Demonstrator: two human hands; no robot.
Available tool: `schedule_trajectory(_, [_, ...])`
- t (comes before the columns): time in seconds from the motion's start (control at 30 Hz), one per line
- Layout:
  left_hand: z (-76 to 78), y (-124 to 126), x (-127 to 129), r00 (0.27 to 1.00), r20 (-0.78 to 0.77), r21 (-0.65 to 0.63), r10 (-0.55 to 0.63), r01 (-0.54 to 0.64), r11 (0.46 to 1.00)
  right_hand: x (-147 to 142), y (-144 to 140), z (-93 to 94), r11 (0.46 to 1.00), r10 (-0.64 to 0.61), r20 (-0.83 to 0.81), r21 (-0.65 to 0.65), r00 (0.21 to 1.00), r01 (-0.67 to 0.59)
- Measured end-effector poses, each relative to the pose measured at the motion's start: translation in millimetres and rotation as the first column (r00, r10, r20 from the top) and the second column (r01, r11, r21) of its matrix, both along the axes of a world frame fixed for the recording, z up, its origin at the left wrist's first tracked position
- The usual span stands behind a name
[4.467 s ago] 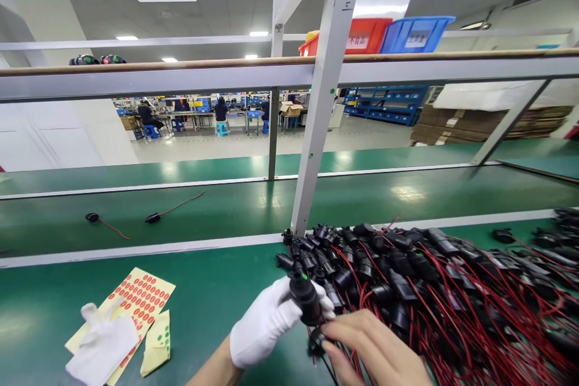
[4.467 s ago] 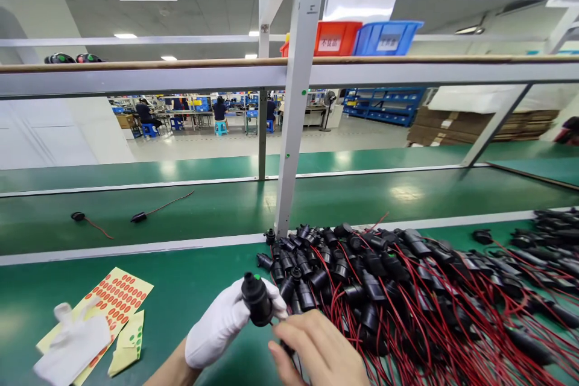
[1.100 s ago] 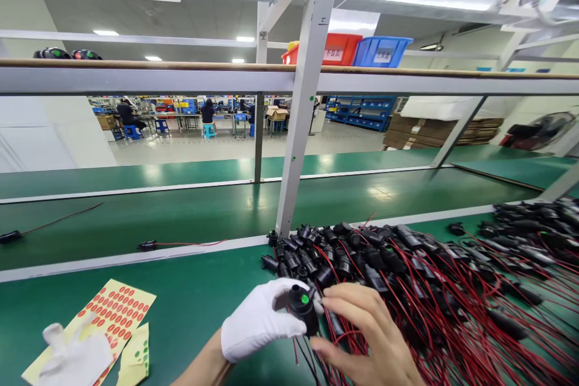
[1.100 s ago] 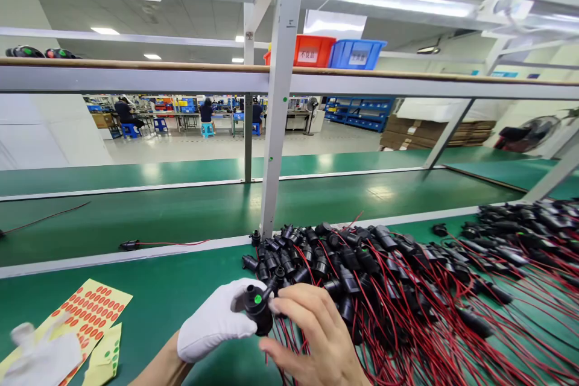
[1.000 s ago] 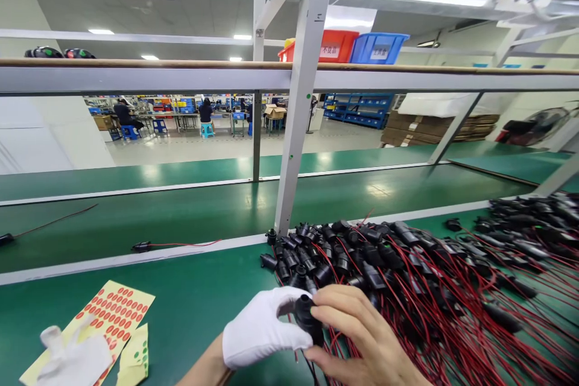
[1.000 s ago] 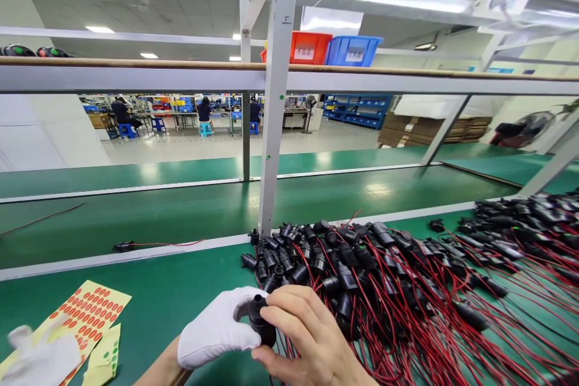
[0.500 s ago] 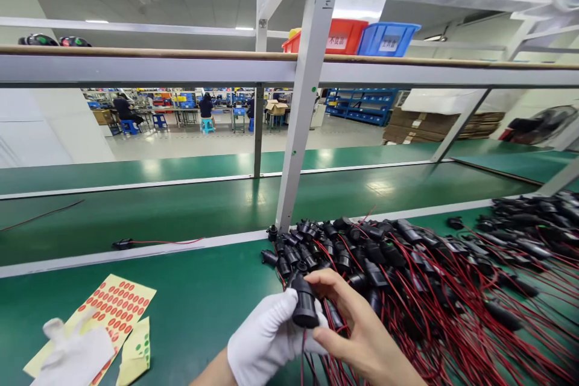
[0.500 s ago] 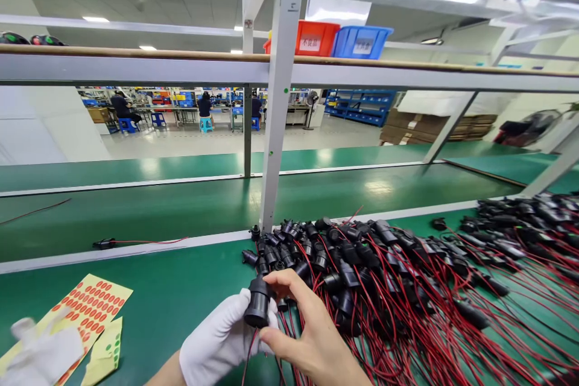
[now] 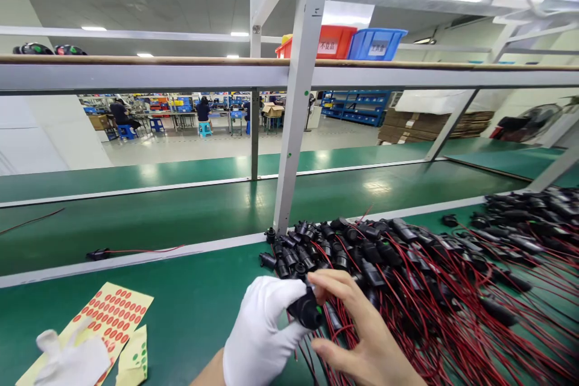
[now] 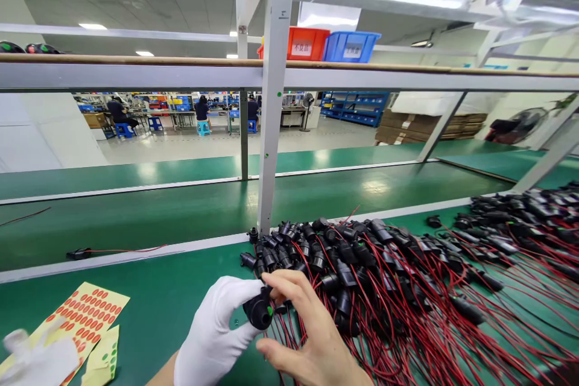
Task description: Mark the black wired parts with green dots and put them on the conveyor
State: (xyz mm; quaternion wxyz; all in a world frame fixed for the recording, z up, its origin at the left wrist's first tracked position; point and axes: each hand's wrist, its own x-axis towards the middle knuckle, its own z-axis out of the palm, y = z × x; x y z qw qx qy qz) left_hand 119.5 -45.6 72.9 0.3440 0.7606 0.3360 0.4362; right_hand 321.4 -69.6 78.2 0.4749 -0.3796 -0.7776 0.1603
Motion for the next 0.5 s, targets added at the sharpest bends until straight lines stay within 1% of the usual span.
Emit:
schedule_trajectory(0.03, [-3.3, -1.4, 1.3, 1.000, -0.012, 0.002, 0.023, -0.023, 1.000, -2.8, -0.4, 0.1, 0.999, -0.002, -0.002, -0.038, 1.000, 0.002])
schedule_trajectory(0.1, [-8.7, -3.7, 5.9, 0.997, 0.026, -0.048, 0.079, -0.078, 0.996, -8.9, 0.2, -1.5, 0.989, -0.043, -0.051, -0.144, 0.998, 0.035])
schedule_trajectory(0.17, [-9.3, -1.0, 11.0, 0.983, 0.143, -0.184, 0.113, -0.086, 0.979, -13.3, 3.5, -4.4, 0.972, -0.092, -0.126, -0.226, 0.988, 0.062])
schedule_trajectory(0.23, [-3.6, 13.6, 11.3, 0.946, 0.281, -0.337, 0.160, -0.058, 0.940, -14.2, 8.8, -6.7, 0.968, -0.090, -0.179, -0.247, 0.980, 0.044])
schedule_trajectory(0.3, [7.4, 45.0, 1.6, 0.888, 0.389, -0.441, 0.246, -0.055, 0.896, -10.6, 14.5, -7.5, 0.966, -0.103, -0.179, -0.254, 0.978, 0.055])
schedule_trajectory(0.37, [20.1, 91.3, -19.7, 0.820, 0.464, -0.497, 0.335, -0.072, 0.865, -2.8, 18.5, -8.3, 0.954, -0.167, -0.128, -0.270, 0.978, 0.128])
schedule_trajectory(0.43, [30.4, 142.0, -48.7, 0.705, 0.533, -0.570, 0.468, -0.109, 0.814, 7.5, 20.4, -11.8, 0.938, -0.227, -0.022, -0.273, 0.974, 0.213])
schedule_trajectory(0.5, [34.7, 184.1, -78.1, 0.567, 0.566, -0.645, 0.599, -0.149, 0.750, 18.0, 21.8, -19.9, 0.935, -0.243, 0.127, -0.234, 0.962, 0.267])
